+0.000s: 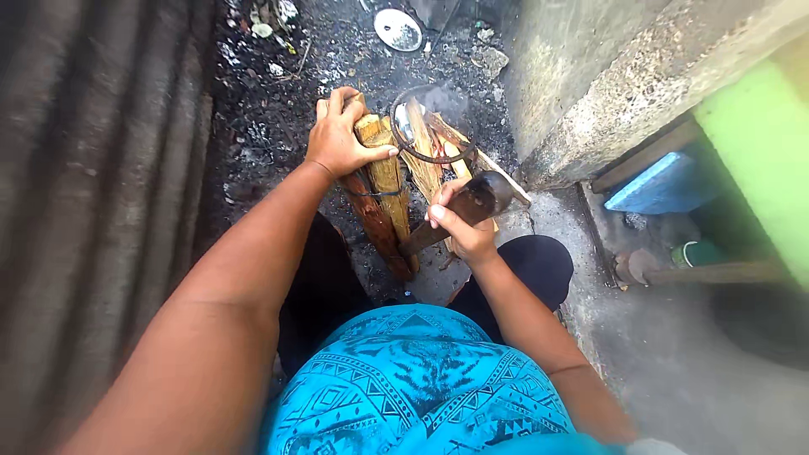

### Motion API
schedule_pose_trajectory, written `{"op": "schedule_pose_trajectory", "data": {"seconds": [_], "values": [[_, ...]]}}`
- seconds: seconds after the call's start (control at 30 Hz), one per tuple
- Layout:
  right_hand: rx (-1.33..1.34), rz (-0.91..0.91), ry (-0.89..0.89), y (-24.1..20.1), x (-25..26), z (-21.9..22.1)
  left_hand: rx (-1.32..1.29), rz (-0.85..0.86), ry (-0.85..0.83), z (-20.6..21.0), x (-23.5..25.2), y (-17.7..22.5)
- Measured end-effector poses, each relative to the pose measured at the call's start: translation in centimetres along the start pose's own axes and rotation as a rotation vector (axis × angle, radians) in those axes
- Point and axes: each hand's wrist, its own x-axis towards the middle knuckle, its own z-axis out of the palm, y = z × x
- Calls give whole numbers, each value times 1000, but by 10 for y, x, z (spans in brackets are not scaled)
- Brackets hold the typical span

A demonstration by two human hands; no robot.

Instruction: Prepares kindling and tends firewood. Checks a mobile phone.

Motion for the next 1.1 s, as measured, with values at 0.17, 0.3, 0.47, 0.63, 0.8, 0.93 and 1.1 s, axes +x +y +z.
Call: {"op": "schedule_pose_trajectory", "data": {"seconds": [0.17, 0.3, 0.47, 0.63, 0.8, 0.93, 1.1], "values": [[-106, 20, 0, 13, 31, 16, -19, -22, -47, -5, 11, -22], [-88, 57, 1, 28, 62, 24, -53, -88, -67, -12, 20, -35], [-133, 122, -28, 35, 86, 45, -113, -148, -120, -24, 25, -54], [-165, 114, -108, 29, 76, 61, -182, -150, -47, -21, 3, -87], [-179, 93, -127, 2, 47, 55, -190, -104, -37, -26, -11, -72], [-91, 38, -131, -9, 18, 28, -150, -49, -66, -29, -17, -61], [-66, 21, -127, -15, -12, 7, -162, 4, -128, -29, -16, -51]]}}
